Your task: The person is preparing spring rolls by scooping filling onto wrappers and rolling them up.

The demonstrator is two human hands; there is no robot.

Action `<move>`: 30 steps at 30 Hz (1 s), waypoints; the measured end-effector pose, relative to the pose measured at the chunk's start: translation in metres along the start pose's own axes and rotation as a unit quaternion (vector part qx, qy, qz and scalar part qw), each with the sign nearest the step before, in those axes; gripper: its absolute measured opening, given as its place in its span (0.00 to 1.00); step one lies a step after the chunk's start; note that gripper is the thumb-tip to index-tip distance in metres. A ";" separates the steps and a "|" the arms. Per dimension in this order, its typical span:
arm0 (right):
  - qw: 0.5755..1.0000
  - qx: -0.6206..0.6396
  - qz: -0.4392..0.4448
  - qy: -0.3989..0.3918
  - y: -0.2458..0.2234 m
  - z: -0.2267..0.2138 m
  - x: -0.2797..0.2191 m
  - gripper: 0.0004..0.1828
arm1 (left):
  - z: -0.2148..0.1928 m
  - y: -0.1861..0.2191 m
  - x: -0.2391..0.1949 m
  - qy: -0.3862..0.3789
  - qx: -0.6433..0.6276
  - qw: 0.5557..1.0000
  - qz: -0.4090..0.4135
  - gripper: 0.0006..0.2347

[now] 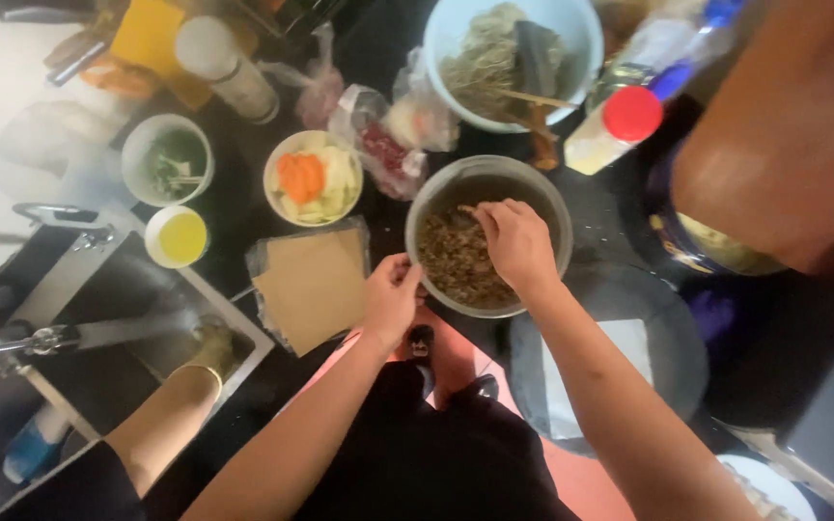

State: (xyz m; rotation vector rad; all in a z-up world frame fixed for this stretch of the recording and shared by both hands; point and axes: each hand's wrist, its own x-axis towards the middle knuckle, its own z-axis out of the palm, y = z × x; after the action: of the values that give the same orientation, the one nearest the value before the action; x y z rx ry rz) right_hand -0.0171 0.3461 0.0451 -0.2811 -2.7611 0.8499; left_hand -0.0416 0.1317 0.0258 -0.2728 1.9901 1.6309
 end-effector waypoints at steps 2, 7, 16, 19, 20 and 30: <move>0.997 -0.071 -0.015 0.014 0.012 0.048 0.012 0.12 | -0.007 0.009 -0.005 -0.007 -0.027 0.999 -0.016 0.12; 0.992 0.030 0.100 -0.073 0.014 0.093 0.022 0.18 | -0.014 0.006 0.004 -0.055 -0.064 0.996 -0.029 0.10; 0.976 0.061 -0.008 -0.210 -0.036 0.014 -0.013 0.14 | -0.017 0.001 0.013 -0.069 -0.068 0.995 -0.006 0.06; 0.977 0.107 -0.125 -0.134 -0.028 0.016 -0.031 0.11 | -0.020 0.002 0.016 -0.082 -0.036 0.996 -0.001 0.05; 0.977 0.086 -0.157 -0.117 -0.026 0.015 -0.035 0.10 | -0.020 0.005 0.016 -0.079 -0.027 0.996 -0.001 0.05; 0.986 0.086 -0.129 -0.066 -0.022 0.018 -0.077 0.06 | -0.021 0.018 0.012 -0.080 -0.037 0.996 -0.025 0.05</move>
State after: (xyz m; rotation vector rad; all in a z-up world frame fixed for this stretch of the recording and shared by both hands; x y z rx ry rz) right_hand 0.0490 0.2988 0.0299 0.1677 -2.7369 1.0584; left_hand -0.0657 0.1185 0.0368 -0.2101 1.7918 1.6441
